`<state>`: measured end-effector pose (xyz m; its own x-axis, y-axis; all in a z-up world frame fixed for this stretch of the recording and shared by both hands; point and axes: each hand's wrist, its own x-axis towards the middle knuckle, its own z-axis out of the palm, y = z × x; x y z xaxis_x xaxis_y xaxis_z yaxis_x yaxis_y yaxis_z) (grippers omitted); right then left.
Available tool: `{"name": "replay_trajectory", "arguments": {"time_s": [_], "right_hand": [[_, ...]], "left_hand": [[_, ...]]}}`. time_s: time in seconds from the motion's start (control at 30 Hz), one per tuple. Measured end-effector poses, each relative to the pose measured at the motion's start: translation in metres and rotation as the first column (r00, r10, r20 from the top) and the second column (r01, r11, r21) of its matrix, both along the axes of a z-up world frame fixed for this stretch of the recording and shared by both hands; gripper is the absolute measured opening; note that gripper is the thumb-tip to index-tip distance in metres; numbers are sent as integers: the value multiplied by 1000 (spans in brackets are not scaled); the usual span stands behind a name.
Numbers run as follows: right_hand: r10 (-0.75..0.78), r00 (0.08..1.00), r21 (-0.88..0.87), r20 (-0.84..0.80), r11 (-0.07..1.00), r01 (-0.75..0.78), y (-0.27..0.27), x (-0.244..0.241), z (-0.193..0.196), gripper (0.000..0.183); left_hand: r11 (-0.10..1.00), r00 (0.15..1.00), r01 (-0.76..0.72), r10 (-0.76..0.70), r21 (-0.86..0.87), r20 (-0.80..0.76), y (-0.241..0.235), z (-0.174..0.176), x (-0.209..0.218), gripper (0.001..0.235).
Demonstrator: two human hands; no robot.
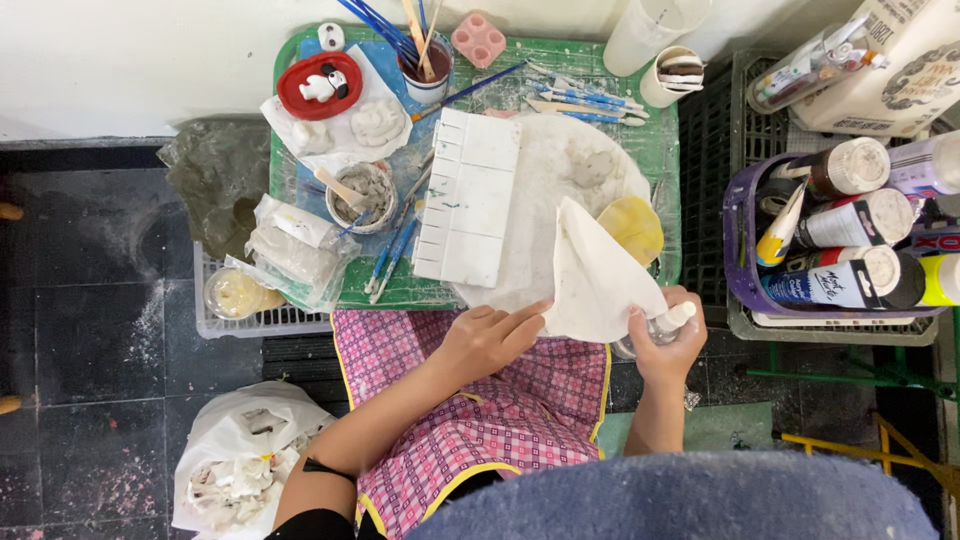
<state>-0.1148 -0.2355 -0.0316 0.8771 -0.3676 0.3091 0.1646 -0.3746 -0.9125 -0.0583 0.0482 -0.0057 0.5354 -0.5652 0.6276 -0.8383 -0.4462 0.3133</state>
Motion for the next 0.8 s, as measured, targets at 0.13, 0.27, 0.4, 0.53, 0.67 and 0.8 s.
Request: {"name": "replay_trajectory", "arguments": {"time_s": [0.13, 0.27, 0.4, 0.53, 0.67, 0.8], "right_hand": [[21, 998, -38, 54, 999, -19, 8, -2, 4, 30], [88, 982, -123, 166, 990, -67, 29, 11, 25, 30], [184, 949, -185, 255, 973, -139, 57, 37, 50, 28], [314, 929, -290, 199, 924, -250, 94, 81, 82, 27], [480, 877, -476, -2, 771, -423, 139, 147, 113, 24], [566, 822, -491, -64, 699, -519, 197, 215, 130, 35]], "left_hand": [[993, 1000, 16, -14, -117, 15, 12, 11, -2, 16], [977, 998, 36, -46, -211, -42, 29, 18, -5, 18], [970, 995, 23, 2, -242, 102, 54, 21, -6, 15], [963, 972, -125, 167, -238, 167, 85, 18, -9, 13], [903, 906, -368, 402, -220, 133, 107, 14, 1, 17], [803, 852, -515, 517, -302, -77, 105, 13, 20, 20]]}}
